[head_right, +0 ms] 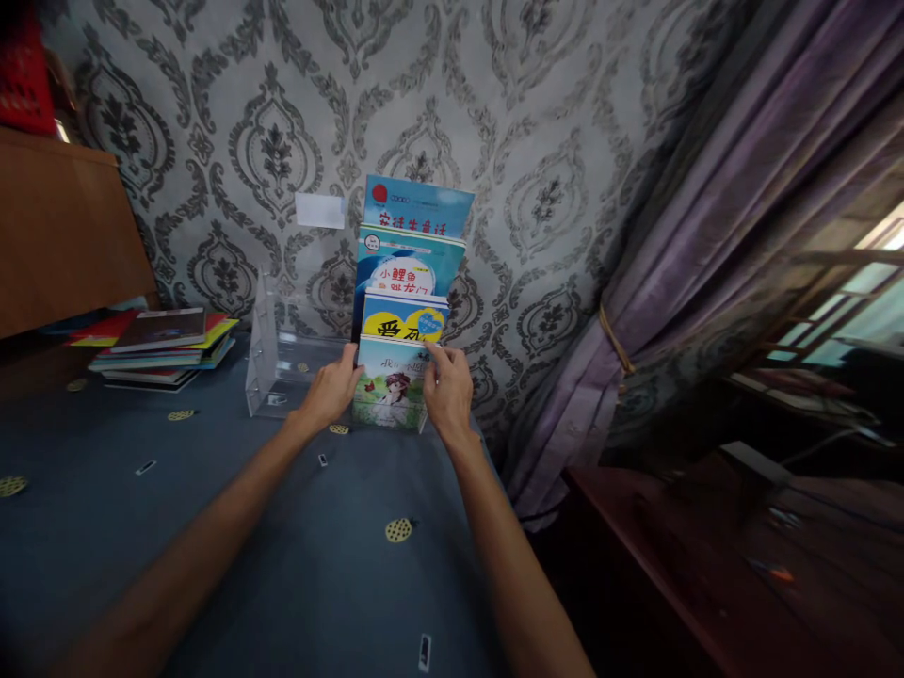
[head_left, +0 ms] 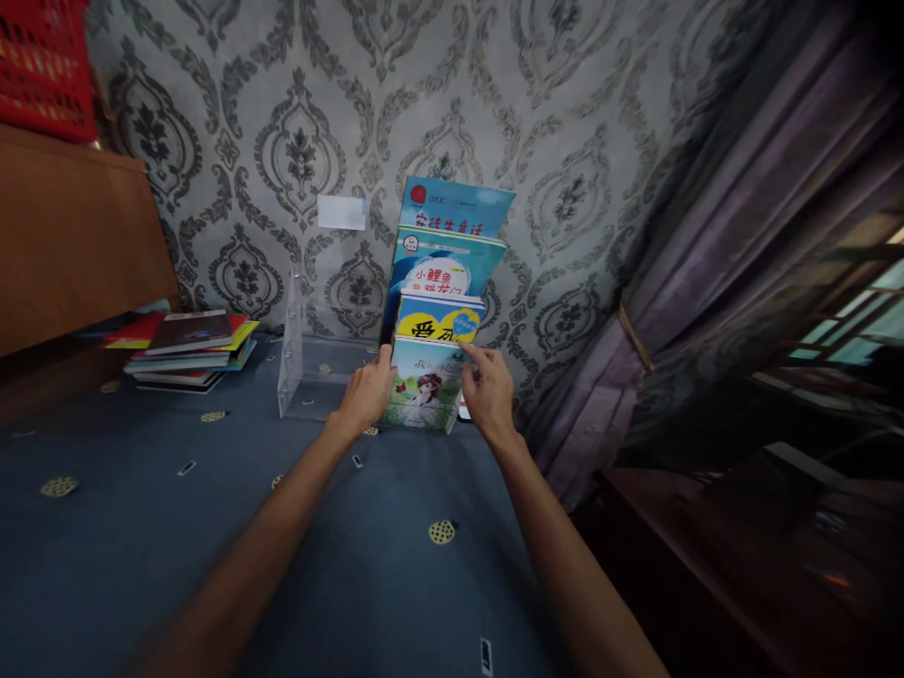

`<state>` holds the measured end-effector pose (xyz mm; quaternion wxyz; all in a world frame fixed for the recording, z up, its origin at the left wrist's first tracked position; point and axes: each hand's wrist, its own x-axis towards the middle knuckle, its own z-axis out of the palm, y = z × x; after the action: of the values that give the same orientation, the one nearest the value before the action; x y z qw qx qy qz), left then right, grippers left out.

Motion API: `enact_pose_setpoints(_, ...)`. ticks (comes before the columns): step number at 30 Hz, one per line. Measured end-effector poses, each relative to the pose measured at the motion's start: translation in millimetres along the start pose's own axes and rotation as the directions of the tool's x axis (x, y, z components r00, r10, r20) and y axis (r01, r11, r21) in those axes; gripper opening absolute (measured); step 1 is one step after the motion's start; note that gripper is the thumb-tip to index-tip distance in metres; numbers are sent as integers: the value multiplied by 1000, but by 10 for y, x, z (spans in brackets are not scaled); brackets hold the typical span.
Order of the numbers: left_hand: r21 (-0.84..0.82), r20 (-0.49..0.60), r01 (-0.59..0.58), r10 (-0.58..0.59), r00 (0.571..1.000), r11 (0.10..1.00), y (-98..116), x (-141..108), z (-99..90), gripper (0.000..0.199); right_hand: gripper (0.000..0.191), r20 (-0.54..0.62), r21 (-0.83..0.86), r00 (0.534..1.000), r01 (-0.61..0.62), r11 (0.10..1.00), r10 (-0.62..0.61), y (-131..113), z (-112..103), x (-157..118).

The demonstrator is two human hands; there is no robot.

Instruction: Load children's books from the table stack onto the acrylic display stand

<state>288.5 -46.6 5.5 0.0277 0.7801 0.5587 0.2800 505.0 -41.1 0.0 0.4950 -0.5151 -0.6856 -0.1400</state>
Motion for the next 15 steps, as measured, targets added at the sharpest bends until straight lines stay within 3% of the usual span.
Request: enact_pose_setpoints(15, 42, 19, 11, -12, 1000, 999, 7, 4, -7, 28, 42, -50, -31, 999, 1, 1000, -3, -4, 31, -3)
